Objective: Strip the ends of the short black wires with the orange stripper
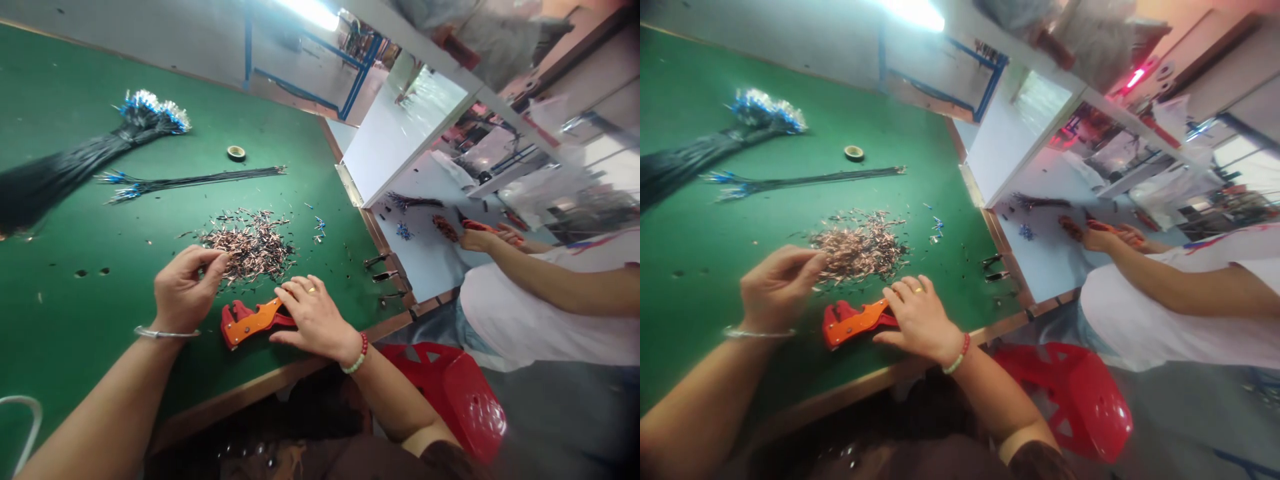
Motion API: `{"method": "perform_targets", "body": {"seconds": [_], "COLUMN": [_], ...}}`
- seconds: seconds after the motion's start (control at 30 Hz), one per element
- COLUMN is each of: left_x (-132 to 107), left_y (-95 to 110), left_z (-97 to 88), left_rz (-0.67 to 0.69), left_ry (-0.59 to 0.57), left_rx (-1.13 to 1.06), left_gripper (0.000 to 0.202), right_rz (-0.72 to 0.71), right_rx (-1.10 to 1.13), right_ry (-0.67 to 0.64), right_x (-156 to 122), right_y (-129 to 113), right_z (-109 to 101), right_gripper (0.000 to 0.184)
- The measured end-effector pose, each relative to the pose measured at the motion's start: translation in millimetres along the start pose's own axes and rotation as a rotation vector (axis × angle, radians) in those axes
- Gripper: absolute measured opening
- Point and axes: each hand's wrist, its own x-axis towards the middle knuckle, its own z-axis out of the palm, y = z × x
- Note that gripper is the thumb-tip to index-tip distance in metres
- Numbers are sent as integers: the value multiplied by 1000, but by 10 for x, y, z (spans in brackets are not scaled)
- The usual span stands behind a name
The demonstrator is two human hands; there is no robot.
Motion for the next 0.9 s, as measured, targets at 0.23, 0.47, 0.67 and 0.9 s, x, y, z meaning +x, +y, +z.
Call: {"method": "perform_targets", "body": {"seconds": [0.23, 0.47, 0.67, 0.9], "left_x": [-5, -31, -62, -53], "left_y": [28, 215, 282, 315], "left_z": [-9, 24, 2, -11], "left_rz": [-4, 175, 258, 255], "left_ry": [134, 88, 87, 52], "left_rx": [61, 68, 98, 41], "left_gripper": [15, 13, 12, 10], "right_rz": [68, 338, 316, 227], "right_rx": [132, 1561, 1794, 1740], "right_ry": [259, 299, 182, 66], "right_x": [-151, 183, 470, 539], "right_y": [141, 30, -109, -64], "right_z": [161, 91, 184, 256], "right_gripper": [51, 47, 45, 49]}}
